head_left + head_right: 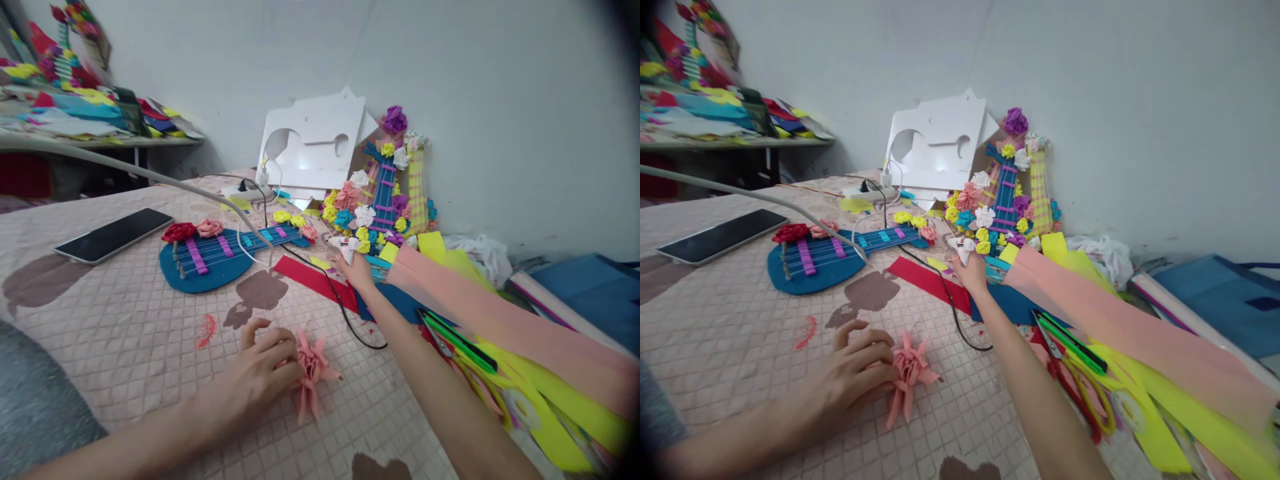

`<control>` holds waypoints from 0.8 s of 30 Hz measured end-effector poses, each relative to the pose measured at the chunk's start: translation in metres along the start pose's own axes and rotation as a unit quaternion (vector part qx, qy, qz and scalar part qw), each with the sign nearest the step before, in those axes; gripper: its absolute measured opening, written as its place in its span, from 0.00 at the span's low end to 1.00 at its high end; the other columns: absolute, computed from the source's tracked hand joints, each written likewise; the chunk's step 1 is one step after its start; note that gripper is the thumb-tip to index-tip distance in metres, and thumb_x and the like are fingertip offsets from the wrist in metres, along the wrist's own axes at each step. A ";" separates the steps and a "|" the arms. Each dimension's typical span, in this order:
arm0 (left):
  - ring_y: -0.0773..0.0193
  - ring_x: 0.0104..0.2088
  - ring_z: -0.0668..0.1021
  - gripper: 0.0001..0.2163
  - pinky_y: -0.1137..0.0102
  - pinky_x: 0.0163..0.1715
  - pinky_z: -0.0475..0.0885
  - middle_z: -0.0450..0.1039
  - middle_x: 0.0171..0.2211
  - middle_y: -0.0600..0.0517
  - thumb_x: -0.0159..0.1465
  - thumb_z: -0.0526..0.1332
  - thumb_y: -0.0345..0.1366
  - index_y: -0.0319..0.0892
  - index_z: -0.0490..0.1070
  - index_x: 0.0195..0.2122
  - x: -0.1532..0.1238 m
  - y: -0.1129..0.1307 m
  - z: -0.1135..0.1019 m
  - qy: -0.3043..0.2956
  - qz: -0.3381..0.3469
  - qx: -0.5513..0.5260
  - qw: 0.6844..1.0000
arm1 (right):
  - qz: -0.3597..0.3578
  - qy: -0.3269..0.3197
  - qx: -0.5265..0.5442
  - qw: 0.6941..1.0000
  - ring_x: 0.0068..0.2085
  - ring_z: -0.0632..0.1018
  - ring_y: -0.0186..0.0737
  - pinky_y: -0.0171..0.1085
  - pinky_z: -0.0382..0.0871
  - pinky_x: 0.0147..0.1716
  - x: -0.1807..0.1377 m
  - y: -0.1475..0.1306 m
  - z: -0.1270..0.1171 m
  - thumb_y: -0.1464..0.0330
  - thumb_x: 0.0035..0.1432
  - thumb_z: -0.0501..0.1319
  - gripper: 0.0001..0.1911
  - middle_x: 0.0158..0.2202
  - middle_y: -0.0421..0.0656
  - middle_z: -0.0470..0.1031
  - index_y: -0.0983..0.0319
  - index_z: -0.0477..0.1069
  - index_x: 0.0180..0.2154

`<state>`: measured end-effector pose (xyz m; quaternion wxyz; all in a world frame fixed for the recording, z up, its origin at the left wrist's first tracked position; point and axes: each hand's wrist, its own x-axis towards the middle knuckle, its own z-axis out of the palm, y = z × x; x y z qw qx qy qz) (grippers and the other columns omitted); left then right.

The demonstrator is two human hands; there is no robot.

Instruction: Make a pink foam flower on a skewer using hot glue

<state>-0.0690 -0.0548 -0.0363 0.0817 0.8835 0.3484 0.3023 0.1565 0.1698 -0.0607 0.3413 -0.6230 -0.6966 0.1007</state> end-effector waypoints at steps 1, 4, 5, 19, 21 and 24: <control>0.63 0.41 0.70 0.13 0.61 0.50 0.47 0.73 0.34 0.55 0.70 0.49 0.33 0.45 0.71 0.34 0.000 0.000 0.000 -0.002 0.001 -0.001 1.000 | -0.003 0.002 -0.002 1.000 0.42 0.76 0.50 0.40 0.67 0.39 -0.001 0.003 0.001 0.61 0.52 0.59 0.18 0.39 0.53 0.77 0.66 0.71 0.41; 0.63 0.40 0.70 0.13 0.60 0.51 0.48 0.73 0.34 0.55 0.70 0.49 0.32 0.45 0.71 0.34 0.000 -0.001 0.001 0.000 0.003 -0.001 1.000 | -0.012 0.013 0.001 1.000 0.43 0.76 0.51 0.42 0.68 0.41 -0.003 0.011 -0.001 0.59 0.54 0.58 0.20 0.41 0.55 0.75 0.67 0.70 0.43; 0.64 0.40 0.70 0.12 0.60 0.51 0.48 0.73 0.33 0.55 0.70 0.49 0.32 0.45 0.71 0.34 0.000 -0.001 0.002 0.001 0.003 0.000 1.000 | -0.018 0.015 0.004 1.000 0.42 0.76 0.50 0.43 0.68 0.41 -0.003 0.013 -0.003 0.59 0.54 0.57 0.20 0.41 0.55 0.75 0.67 0.69 0.43; 0.63 0.41 0.70 0.09 0.61 0.51 0.45 0.74 0.34 0.56 0.69 0.53 0.34 0.45 0.71 0.34 -0.002 -0.002 0.006 0.010 -0.003 0.001 1.000 | -0.142 0.127 0.040 0.981 0.50 0.68 0.46 0.50 0.64 0.50 -0.105 -0.032 -0.053 0.66 0.59 0.54 0.15 0.47 0.48 0.68 0.59 0.64 0.49; 0.63 0.42 0.70 0.10 0.60 0.51 0.46 0.74 0.35 0.55 0.69 0.52 0.34 0.46 0.72 0.35 -0.002 -0.002 0.007 0.012 -0.005 -0.004 1.000 | -0.161 0.064 0.066 0.983 0.52 0.68 0.46 0.50 0.64 0.51 -0.143 -0.052 -0.059 0.68 0.59 0.54 0.16 0.49 0.48 0.67 0.58 0.62 0.50; 0.62 0.43 0.70 0.10 0.60 0.52 0.47 0.74 0.36 0.55 0.70 0.51 0.35 0.46 0.72 0.37 -0.003 -0.002 0.007 0.003 -0.012 -0.012 1.000 | -0.157 -0.031 0.111 0.981 0.53 0.67 0.45 0.50 0.64 0.52 -0.191 -0.073 -0.061 0.71 0.58 0.55 0.19 0.50 0.47 0.65 0.56 0.60 0.52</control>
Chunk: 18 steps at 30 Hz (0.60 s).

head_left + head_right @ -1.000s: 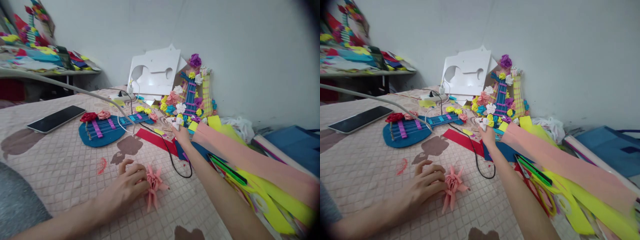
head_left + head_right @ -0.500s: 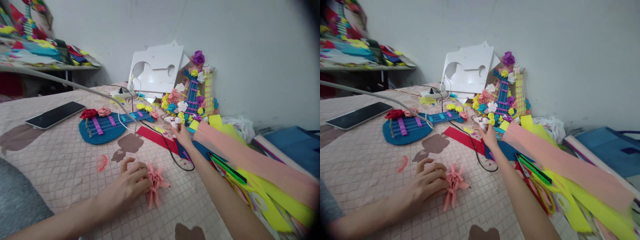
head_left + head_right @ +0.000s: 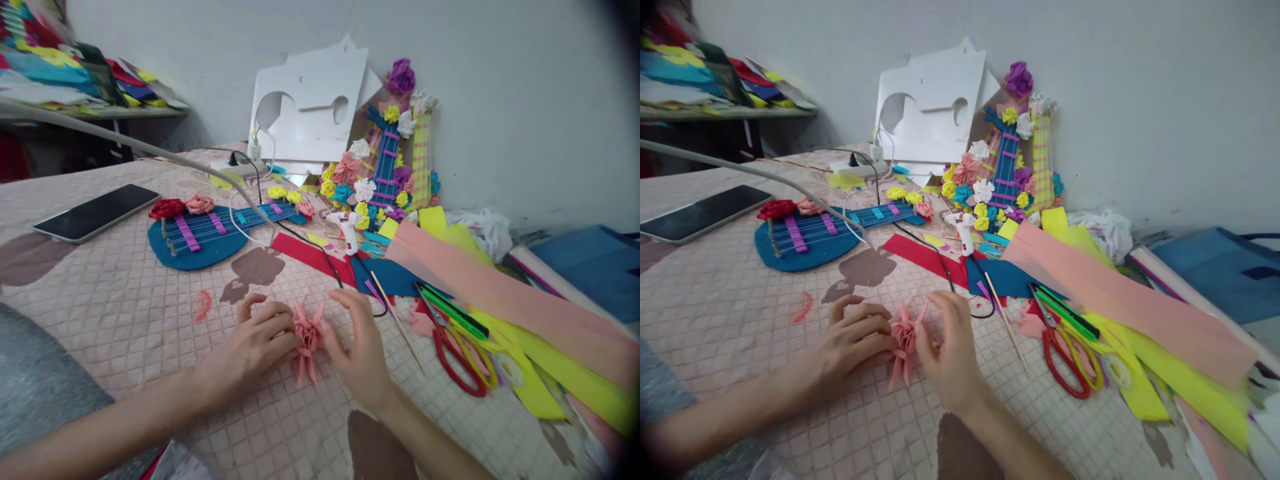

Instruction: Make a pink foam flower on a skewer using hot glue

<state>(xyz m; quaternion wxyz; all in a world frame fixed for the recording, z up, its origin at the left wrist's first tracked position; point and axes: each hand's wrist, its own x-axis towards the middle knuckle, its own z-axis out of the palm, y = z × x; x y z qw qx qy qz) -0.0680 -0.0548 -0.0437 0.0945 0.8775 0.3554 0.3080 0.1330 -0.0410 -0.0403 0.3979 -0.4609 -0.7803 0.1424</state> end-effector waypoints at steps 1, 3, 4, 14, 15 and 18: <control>0.62 0.44 0.70 0.09 0.60 0.52 0.47 0.74 0.36 0.55 0.69 0.52 0.35 0.46 0.71 0.37 0.000 0.000 0.000 -0.005 -0.003 0.000 1.000 | 0.003 -0.017 0.018 1.000 0.53 0.67 0.46 0.51 0.64 0.52 -0.009 -0.006 0.002 0.71 0.57 0.55 0.20 0.51 0.47 0.65 0.55 0.60 0.52; 0.62 0.44 0.70 0.09 0.60 0.53 0.46 0.74 0.36 0.55 0.69 0.52 0.36 0.47 0.71 0.37 -0.001 0.000 0.000 -0.007 -0.006 0.002 1.000 | 0.008 -0.040 0.040 0.998 0.54 0.66 0.47 0.52 0.64 0.52 -0.021 -0.012 0.006 0.71 0.56 0.56 0.22 0.52 0.48 0.63 0.55 0.58 0.53; 0.62 0.45 0.70 0.09 0.60 0.53 0.45 0.74 0.36 0.55 0.69 0.52 0.36 0.47 0.71 0.37 -0.001 0.000 0.000 -0.005 -0.006 0.002 1.000 | 0.009 -0.046 0.045 0.998 0.55 0.65 0.48 0.52 0.64 0.53 -0.024 -0.012 0.008 0.71 0.56 0.57 0.23 0.52 0.48 0.63 0.55 0.58 0.54; 0.61 0.43 0.69 0.02 0.62 0.48 0.54 0.72 0.37 0.54 0.65 0.58 0.34 0.45 0.69 0.37 -0.002 -0.001 0.002 -0.014 -0.052 -0.056 0.997 | 0.032 -0.056 0.057 0.996 0.56 0.63 0.47 0.51 0.63 0.55 -0.026 -0.007 0.012 0.72 0.54 0.58 0.25 0.53 0.48 0.60 0.56 0.58 0.54; 0.61 0.43 0.69 0.02 0.62 0.46 0.56 0.71 0.37 0.53 0.64 0.58 0.34 0.45 0.68 0.37 -0.002 -0.001 0.003 -0.009 -0.070 -0.067 0.995 | 0.031 -0.056 0.058 0.996 0.56 0.63 0.47 0.51 0.63 0.55 -0.027 -0.007 0.012 0.73 0.54 0.58 0.25 0.53 0.48 0.60 0.56 0.58 0.54; 0.60 0.42 0.69 0.04 0.65 0.43 0.60 0.70 0.38 0.52 0.62 0.60 0.33 0.43 0.66 0.37 0.000 -0.001 0.007 -0.001 -0.126 -0.104 0.987 | 0.031 -0.054 0.060 0.996 0.56 0.64 0.47 0.51 0.63 0.55 -0.027 -0.006 0.012 0.74 0.52 0.58 0.27 0.53 0.48 0.60 0.56 0.58 0.54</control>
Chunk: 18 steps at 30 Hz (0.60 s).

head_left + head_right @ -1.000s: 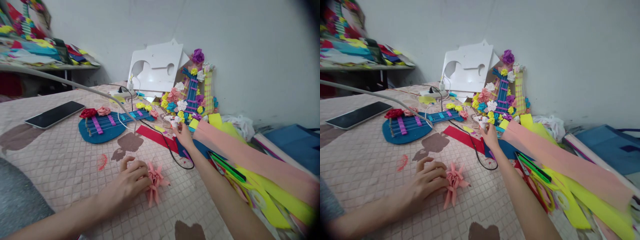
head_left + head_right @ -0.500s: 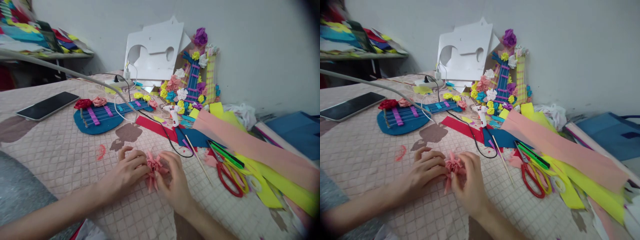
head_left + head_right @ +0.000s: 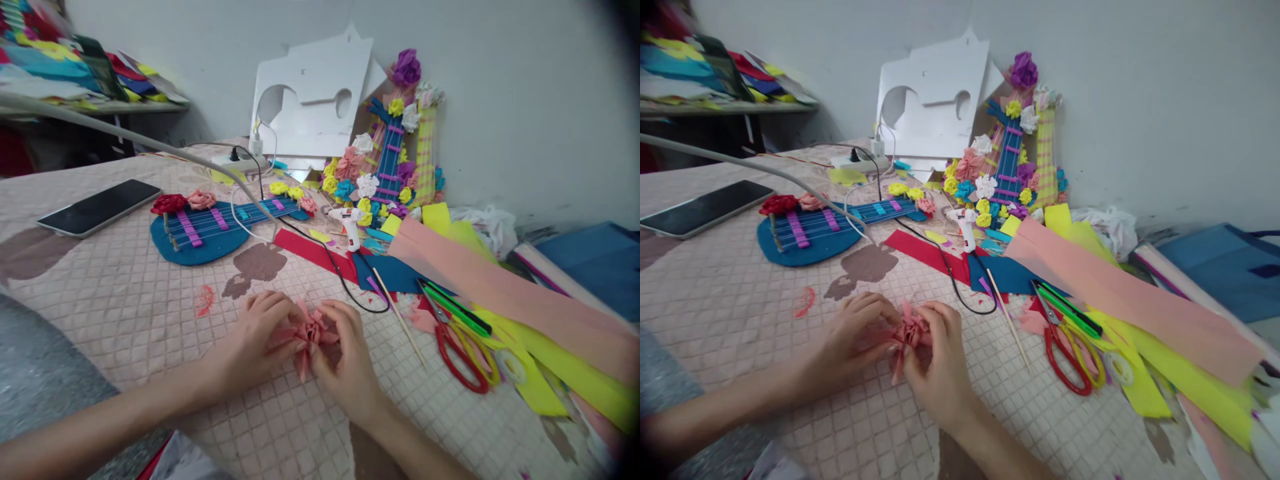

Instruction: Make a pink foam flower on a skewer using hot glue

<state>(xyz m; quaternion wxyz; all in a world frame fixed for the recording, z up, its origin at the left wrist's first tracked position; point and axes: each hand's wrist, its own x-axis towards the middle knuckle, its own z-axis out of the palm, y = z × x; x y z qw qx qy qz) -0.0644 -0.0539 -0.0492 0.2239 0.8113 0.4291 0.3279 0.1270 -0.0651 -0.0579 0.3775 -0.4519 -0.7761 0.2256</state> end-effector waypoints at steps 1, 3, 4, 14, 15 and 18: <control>0.60 0.42 0.69 0.04 0.65 0.42 0.61 0.69 0.38 0.52 0.61 0.60 0.32 0.43 0.66 0.37 0.001 0.000 0.001 -0.004 -0.013 -0.011 1.000 | 0.002 0.000 0.001 1.000 0.56 0.65 0.48 0.51 0.64 0.54 0.000 0.000 0.000 0.74 0.52 0.58 0.27 0.53 0.48 0.60 0.56 0.58 0.54; 0.60 0.42 0.69 0.05 0.64 0.43 0.61 0.69 0.38 0.52 0.60 0.59 0.31 0.43 0.65 0.37 0.002 -0.001 0.004 -0.008 -0.026 -0.021 0.999 | 0.004 0.000 0.002 1.000 0.56 0.65 0.48 0.51 0.66 0.53 0.001 0.000 0.001 0.74 0.52 0.58 0.27 0.53 0.49 0.60 0.55 0.58 0.54; 0.60 0.42 0.70 0.05 0.64 0.43 0.62 0.70 0.38 0.52 0.60 0.59 0.30 0.43 0.65 0.37 0.003 -0.001 0.006 -0.004 -0.030 -0.019 0.999 | 0.004 0.000 0.002 1.000 0.56 0.65 0.49 0.52 0.66 0.52 0.001 0.000 0.001 0.73 0.52 0.58 0.27 0.53 0.49 0.60 0.55 0.58 0.54; 0.58 0.45 0.70 0.12 0.62 0.44 0.63 0.68 0.43 0.50 0.58 0.58 0.28 0.43 0.63 0.43 0.001 -0.003 0.009 0.016 -0.035 -0.004 0.999 | 0.016 0.071 0.006 0.997 0.52 0.67 0.46 0.51 0.65 0.50 -0.002 -0.001 -0.016 0.71 0.59 0.53 0.18 0.50 0.46 0.64 0.54 0.62 0.51; 0.58 0.46 0.70 0.12 0.62 0.45 0.63 0.68 0.43 0.50 0.58 0.58 0.28 0.43 0.63 0.43 0.001 -0.002 0.009 0.015 -0.036 -0.004 0.999 | 0.018 0.079 0.002 0.997 0.50 0.68 0.46 0.50 0.66 0.48 -0.003 0.000 -0.019 0.71 0.59 0.53 0.16 0.48 0.46 0.65 0.54 0.64 0.49; 0.58 0.47 0.70 0.13 0.61 0.45 0.63 0.67 0.45 0.49 0.59 0.58 0.28 0.44 0.62 0.45 0.001 -0.002 0.008 0.010 -0.035 -0.001 0.999 | 0.020 0.063 -0.018 0.998 0.43 0.70 0.44 0.45 0.67 0.41 -0.009 0.002 -0.025 0.72 0.59 0.54 0.10 0.39 0.44 0.68 0.55 0.69 0.40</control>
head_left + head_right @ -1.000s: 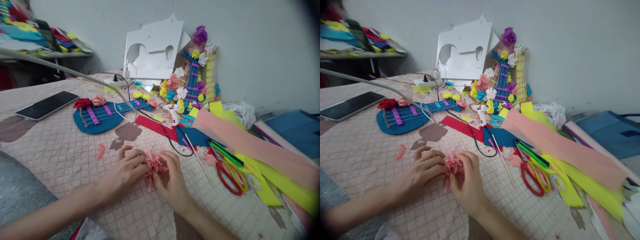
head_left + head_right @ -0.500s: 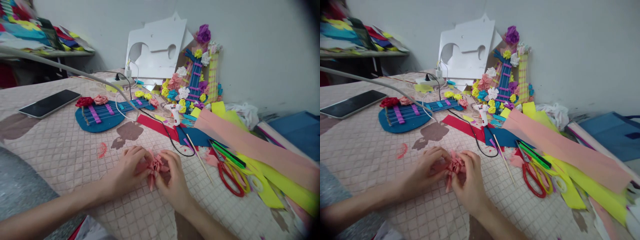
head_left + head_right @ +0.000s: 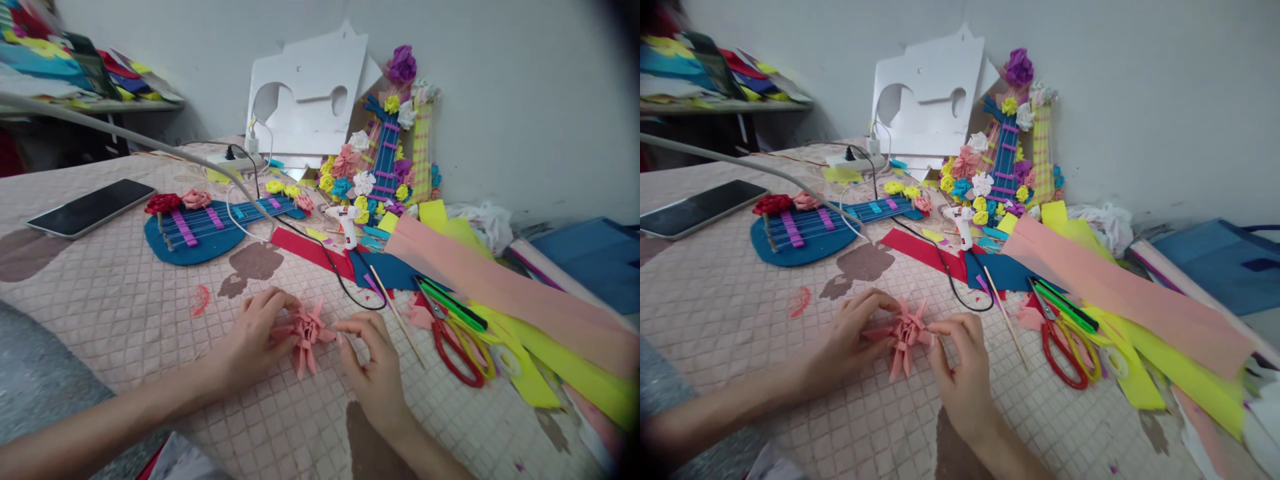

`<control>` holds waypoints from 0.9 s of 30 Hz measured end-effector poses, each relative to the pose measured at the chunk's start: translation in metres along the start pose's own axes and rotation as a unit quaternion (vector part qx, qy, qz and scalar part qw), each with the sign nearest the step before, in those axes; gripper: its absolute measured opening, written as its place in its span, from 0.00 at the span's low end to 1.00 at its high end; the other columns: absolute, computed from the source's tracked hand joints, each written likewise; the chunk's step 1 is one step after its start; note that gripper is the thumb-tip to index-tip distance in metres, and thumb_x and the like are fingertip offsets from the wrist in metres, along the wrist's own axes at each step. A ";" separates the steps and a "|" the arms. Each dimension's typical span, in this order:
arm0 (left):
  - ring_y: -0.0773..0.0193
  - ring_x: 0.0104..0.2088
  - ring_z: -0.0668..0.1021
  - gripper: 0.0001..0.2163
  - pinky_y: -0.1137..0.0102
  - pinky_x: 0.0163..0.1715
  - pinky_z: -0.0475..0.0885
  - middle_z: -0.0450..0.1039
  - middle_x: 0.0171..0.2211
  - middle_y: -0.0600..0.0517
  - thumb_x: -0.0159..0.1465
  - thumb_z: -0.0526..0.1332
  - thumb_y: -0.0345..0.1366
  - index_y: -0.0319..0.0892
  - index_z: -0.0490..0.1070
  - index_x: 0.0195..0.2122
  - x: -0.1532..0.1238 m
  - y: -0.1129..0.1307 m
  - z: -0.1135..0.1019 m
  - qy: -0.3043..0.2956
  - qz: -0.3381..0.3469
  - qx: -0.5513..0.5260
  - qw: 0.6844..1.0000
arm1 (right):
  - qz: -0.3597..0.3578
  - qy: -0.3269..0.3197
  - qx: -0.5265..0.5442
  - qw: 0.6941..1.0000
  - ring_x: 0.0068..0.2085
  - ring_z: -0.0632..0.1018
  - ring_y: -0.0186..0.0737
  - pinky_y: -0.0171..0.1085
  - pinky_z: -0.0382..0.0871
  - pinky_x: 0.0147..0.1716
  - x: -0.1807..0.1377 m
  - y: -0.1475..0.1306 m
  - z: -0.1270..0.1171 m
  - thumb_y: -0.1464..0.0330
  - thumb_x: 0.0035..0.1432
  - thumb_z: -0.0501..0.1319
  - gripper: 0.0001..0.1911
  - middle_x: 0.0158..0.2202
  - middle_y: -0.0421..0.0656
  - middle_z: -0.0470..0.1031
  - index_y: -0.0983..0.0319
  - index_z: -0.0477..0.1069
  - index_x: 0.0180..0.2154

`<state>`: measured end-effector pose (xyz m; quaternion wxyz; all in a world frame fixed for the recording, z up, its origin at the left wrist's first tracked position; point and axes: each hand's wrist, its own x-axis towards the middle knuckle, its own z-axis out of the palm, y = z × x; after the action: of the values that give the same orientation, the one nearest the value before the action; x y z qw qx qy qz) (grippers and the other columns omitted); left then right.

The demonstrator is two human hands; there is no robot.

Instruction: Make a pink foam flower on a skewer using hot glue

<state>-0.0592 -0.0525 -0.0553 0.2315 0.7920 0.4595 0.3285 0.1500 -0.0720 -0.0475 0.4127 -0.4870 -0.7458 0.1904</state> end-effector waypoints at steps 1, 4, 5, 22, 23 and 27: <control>0.57 0.47 0.70 0.13 0.61 0.45 0.62 0.67 0.45 0.49 0.59 0.58 0.28 0.44 0.62 0.45 0.000 0.000 0.000 0.002 0.002 0.001 1.000 | -0.001 -0.013 -0.007 1.000 0.41 0.70 0.43 0.44 0.67 0.39 -0.001 0.000 -0.001 0.73 0.59 0.54 0.09 0.36 0.43 0.68 0.56 0.70 0.38; 0.58 0.47 0.70 0.12 0.61 0.45 0.62 0.67 0.45 0.50 0.60 0.58 0.29 0.44 0.62 0.45 0.000 0.001 0.001 0.007 0.007 0.002 1.000 | -0.001 -0.044 -0.026 0.999 0.38 0.70 0.41 0.41 0.66 0.35 -0.003 -0.003 0.000 0.74 0.58 0.55 0.09 0.34 0.42 0.69 0.57 0.71 0.36; 0.58 0.47 0.70 0.12 0.61 0.45 0.62 0.67 0.45 0.49 0.60 0.58 0.29 0.44 0.62 0.45 0.000 0.001 0.001 0.010 0.009 0.002 1.000 | 0.000 -0.047 -0.033 0.998 0.37 0.70 0.41 0.41 0.66 0.34 -0.003 -0.004 0.001 0.75 0.57 0.56 0.08 0.33 0.42 0.69 0.57 0.71 0.35; 0.58 0.46 0.71 0.11 0.61 0.45 0.62 0.70 0.44 0.50 0.60 0.59 0.31 0.44 0.62 0.44 0.000 -0.001 0.003 0.003 0.008 -0.003 1.000 | 0.026 -0.047 -0.003 0.999 0.37 0.70 0.41 0.41 0.66 0.36 -0.001 -0.005 0.007 0.73 0.57 0.57 0.07 0.32 0.41 0.70 0.57 0.71 0.31; 0.58 0.46 0.71 0.11 0.61 0.45 0.62 0.70 0.44 0.50 0.60 0.59 0.31 0.44 0.62 0.44 0.000 0.000 0.003 0.004 0.008 -0.003 1.000 | 0.030 -0.037 0.022 0.999 0.37 0.71 0.41 0.40 0.66 0.35 0.000 -0.005 0.004 0.72 0.58 0.56 0.06 0.32 0.41 0.69 0.57 0.71 0.32; 0.58 0.46 0.71 0.12 0.61 0.45 0.61 0.70 0.43 0.51 0.59 0.59 0.30 0.44 0.62 0.44 0.001 0.002 0.002 0.001 0.008 0.000 1.000 | 0.082 -0.025 0.168 0.982 0.36 0.73 0.38 0.38 0.68 0.35 0.003 -0.002 0.000 0.66 0.60 0.57 0.06 0.40 0.42 0.70 0.57 0.70 0.31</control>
<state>-0.0564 -0.0523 -0.0551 0.2286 0.7953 0.4534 0.3312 0.1487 -0.0705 -0.0447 0.4528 -0.4657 -0.6707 0.3581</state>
